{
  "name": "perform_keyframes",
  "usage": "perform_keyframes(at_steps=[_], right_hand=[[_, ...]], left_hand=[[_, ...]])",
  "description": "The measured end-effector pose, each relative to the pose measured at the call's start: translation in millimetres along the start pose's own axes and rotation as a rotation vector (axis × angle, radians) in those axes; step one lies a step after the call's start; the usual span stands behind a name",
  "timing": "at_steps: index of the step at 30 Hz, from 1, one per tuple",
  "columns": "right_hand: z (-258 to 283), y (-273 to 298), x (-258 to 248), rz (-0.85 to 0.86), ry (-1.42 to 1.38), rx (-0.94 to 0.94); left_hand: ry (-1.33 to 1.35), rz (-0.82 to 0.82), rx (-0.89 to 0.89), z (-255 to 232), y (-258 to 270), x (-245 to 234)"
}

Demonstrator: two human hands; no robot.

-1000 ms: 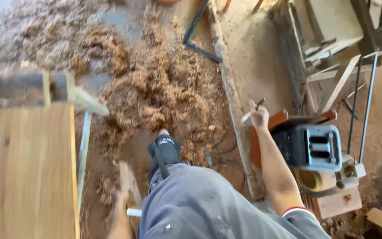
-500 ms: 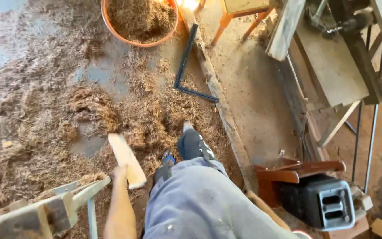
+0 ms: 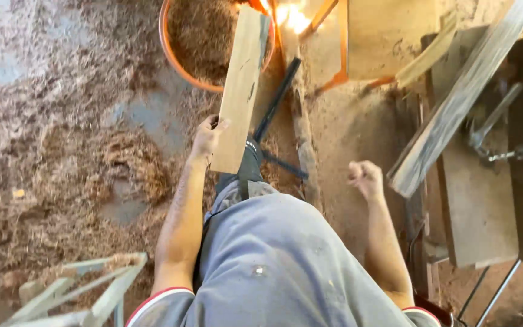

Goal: Marking lines on wooden boards using a speed square and a pen for measurement in a workshop environment.

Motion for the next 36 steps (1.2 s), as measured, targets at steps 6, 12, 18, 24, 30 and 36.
perform_keyframes(at_steps=[6, 12, 18, 24, 30, 36], right_hand=[[155, -168, 76, -0.191, 0.550, -0.344], [233, -263, 87, -0.387, 0.459, -0.312], [326, -372, 61, -0.617, 0.434, -0.346], [413, -537, 55, -0.786, 0.409, -0.529], [494, -693, 108, -0.663, 1.148, -0.655], [479, -759, 120, -0.541, 1.316, -0.440]], left_hand=[[-0.142, 0.103, 0.089, -124, -163, 53], [-0.194, 0.196, 0.001, -266, -279, 127], [-0.157, 0.276, -0.025, -348, -386, 211], [-0.161, 0.426, -0.065, -415, -473, 319], [-0.311, 0.481, -0.189, -483, -590, 450], [-0.278, 0.576, -0.199, -490, -676, 518]])
Point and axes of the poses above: each hand's wrist, its own y-axis away from the middle knuckle, its own x-axis out of the palm, z = x × y, the point moved 9 cm from there along -y, towards the middle knuckle, and after that the axes turned 7 degrees about -x, right-handed, at the moved point
